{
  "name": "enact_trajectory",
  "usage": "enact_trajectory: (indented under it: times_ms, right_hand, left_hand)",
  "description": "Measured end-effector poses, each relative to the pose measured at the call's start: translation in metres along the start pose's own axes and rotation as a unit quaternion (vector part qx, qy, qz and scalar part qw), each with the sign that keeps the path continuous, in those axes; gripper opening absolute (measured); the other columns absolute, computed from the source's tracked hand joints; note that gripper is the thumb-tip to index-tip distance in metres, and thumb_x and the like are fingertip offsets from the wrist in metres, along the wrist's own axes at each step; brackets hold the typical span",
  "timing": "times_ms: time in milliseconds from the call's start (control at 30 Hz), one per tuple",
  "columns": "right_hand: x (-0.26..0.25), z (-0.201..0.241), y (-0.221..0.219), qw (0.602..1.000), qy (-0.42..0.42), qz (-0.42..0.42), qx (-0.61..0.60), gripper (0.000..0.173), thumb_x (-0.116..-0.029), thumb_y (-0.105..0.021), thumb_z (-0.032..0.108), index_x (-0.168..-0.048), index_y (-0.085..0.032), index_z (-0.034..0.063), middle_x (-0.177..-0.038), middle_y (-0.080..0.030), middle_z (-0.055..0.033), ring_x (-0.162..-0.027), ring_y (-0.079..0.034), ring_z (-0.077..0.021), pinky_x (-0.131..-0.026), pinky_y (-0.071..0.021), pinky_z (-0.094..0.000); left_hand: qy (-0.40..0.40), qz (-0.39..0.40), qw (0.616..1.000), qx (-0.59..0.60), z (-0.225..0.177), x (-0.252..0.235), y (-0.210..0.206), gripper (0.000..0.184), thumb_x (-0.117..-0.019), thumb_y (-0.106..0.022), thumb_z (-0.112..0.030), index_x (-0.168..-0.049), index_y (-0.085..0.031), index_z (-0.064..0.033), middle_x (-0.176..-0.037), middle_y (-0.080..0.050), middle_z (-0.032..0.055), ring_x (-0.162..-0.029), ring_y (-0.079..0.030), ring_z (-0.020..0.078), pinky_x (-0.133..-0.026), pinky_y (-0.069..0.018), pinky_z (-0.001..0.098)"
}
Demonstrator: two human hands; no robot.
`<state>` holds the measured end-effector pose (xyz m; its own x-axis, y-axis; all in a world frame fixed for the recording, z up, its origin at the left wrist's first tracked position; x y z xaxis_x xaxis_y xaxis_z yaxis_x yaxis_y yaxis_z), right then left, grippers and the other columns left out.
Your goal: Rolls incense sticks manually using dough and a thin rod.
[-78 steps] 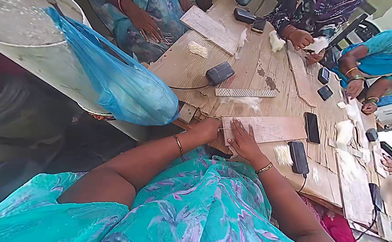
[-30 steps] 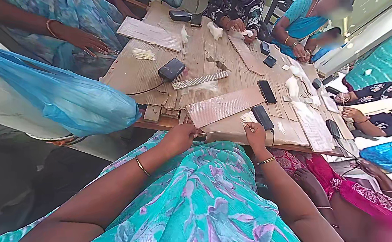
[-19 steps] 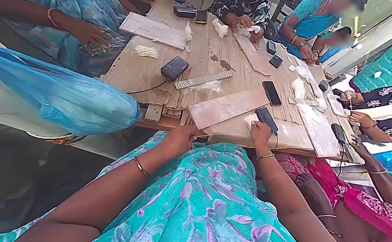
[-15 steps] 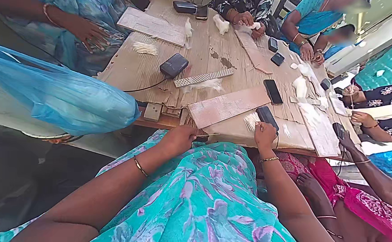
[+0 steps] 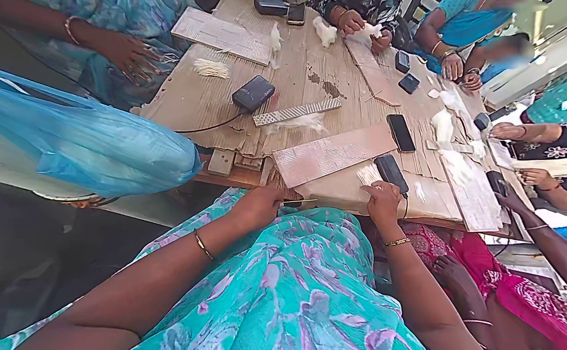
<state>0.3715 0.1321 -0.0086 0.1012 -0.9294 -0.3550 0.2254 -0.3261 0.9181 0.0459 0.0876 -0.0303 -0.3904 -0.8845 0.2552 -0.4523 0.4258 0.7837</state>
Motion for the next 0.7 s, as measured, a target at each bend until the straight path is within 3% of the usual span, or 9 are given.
enact_trajectory:
  times_ms: [167, 267, 367, 433, 533, 700]
  right_hand:
    - [0.0, -0.005, 0.01, 0.999, -0.02, -0.022, -0.018, 0.038, -0.0923, -0.052, -0.006, -0.107, -0.081, 0.0141, -0.119, -0.068, -0.0241, -0.12, -0.054, -0.0527, -0.094, -0.037, -0.072]
    - [-0.016, 0.003, 0.024, 0.997, 0.009, -0.067, -0.029, 0.033, -0.0921, -0.053, -0.004, -0.104, -0.081, 0.0114, -0.115, -0.069, -0.0232, -0.117, -0.056, -0.0515, -0.096, -0.0387, -0.0702]
    - [-0.052, 0.027, 0.024, 0.996, 0.06, -0.061, -0.034, 0.026, -0.0951, -0.058, 0.003, -0.108, -0.079, 0.0111, -0.118, -0.068, -0.0231, -0.119, -0.055, -0.0513, -0.098, -0.0387, -0.0693]
    - [-0.082, 0.05, 0.016, 0.993, 0.093, -0.056, -0.037, 0.024, -0.095, -0.061, 0.007, -0.11, -0.079, 0.0126, -0.118, -0.068, -0.0209, -0.117, -0.055, -0.0483, -0.096, -0.0393, -0.0662]
    - [-0.125, 0.087, -0.009, 0.99, 0.129, -0.031, -0.048, 0.022, -0.0951, -0.068, 0.015, -0.116, -0.076, 0.0135, -0.12, -0.068, -0.0162, -0.119, -0.056, -0.0434, -0.094, -0.0403, -0.0637]
    - [-0.18, 0.122, -0.058, 0.994, 0.086, 0.067, -0.026, 0.048, -0.0898, -0.077, 0.02, -0.135, -0.064, 0.0115, -0.134, -0.064, -0.0176, -0.132, -0.051, -0.0433, -0.1, -0.0379, -0.068]
  left_hand:
    - [-0.019, -0.013, 0.994, 0.106, -0.017, 0.021, 0.005, 0.025, -0.1072, -0.054, -0.017, -0.114, -0.072, -0.0003, -0.11, -0.07, 0.0153, -0.103, -0.067, 0.027, -0.096, -0.0519, 0.0469]
    - [0.019, -0.006, 0.968, 0.251, -0.02, 0.04, 0.003, 0.022, -0.1067, -0.057, -0.022, -0.111, -0.07, -0.0058, -0.099, -0.068, 0.0033, -0.086, -0.061, 0.0078, -0.082, -0.0506, 0.0292]
    - [0.06, -0.011, 0.93, 0.364, -0.01, 0.04, -0.006, 0.018, -0.1053, -0.06, -0.021, -0.109, -0.07, -0.0068, -0.089, -0.065, -0.0021, -0.075, -0.057, 0.0015, -0.072, -0.0473, 0.0223]
    - [0.076, -0.021, 0.918, 0.388, -0.001, 0.034, -0.008, 0.017, -0.1052, -0.06, -0.021, -0.108, -0.069, -0.0073, -0.086, -0.064, -0.003, -0.072, -0.055, 0.0013, -0.069, -0.0462, 0.0215]
    - [0.064, -0.032, 0.933, 0.353, 0.004, 0.026, -0.005, 0.02, -0.1062, -0.058, -0.024, -0.11, -0.069, -0.0077, -0.089, -0.064, -0.0003, -0.077, -0.057, 0.0052, -0.074, -0.0477, 0.0264]
    - [-0.012, -0.058, 0.955, 0.289, -0.001, 0.025, 0.004, 0.025, -0.1063, -0.054, -0.02, -0.109, -0.07, -0.0018, -0.1, -0.067, 0.0098, -0.086, -0.061, 0.0144, -0.081, -0.0512, 0.0327]
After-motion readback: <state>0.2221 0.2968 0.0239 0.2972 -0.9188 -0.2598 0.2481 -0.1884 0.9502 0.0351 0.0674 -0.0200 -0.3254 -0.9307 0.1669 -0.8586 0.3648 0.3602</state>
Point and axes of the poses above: each hand's wrist, its own x-axis away from the middle knuckle, its own y-axis out of the back of the hand, z = x × y, the point moved 9 cm from there along -x, towards the middle knuckle
